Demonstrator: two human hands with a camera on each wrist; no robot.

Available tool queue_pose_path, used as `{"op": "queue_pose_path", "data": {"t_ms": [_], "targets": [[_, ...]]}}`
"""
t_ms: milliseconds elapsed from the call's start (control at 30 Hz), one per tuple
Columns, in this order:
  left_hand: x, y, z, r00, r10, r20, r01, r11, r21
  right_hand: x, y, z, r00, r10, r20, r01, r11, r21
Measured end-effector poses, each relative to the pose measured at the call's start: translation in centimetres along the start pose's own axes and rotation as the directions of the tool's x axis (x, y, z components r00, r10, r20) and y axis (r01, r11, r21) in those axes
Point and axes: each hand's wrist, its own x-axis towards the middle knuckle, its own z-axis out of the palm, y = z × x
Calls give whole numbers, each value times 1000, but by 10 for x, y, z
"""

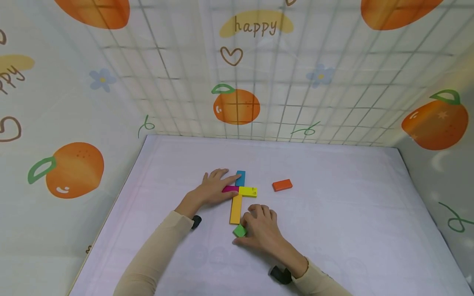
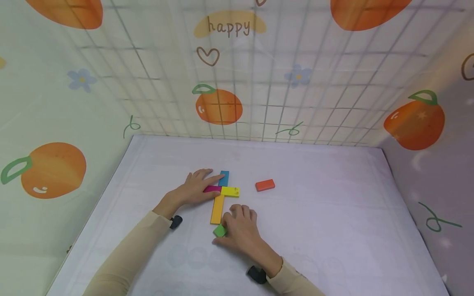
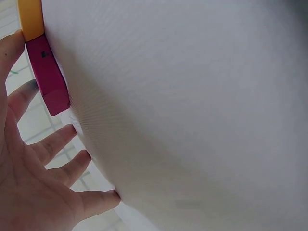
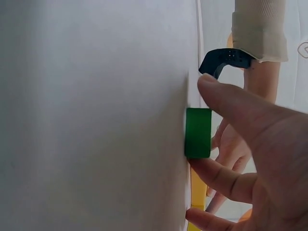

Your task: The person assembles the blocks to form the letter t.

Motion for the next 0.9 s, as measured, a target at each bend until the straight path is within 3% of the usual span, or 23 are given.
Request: {"op": "queue_pose_path", "data": {"t_ms": [133,300,600,900], "targets": [[0,0,0,1000,8,-5,-8,1000,-3,0,2,-2,1000,1,16,-2,1000,16],[0,0,-1,1000,19,-3,-19,1000,-3,-3,11,-8,1000,24,11,-25,993,115],[1,-1,0,1000,7,9,-7,1000,8,-3,45,-26,990,7,-143,28,970,241],[0,0,0,1000,16,1,-16,1000,0,1,80,-42,961,1,-275,66,969,237]]}}
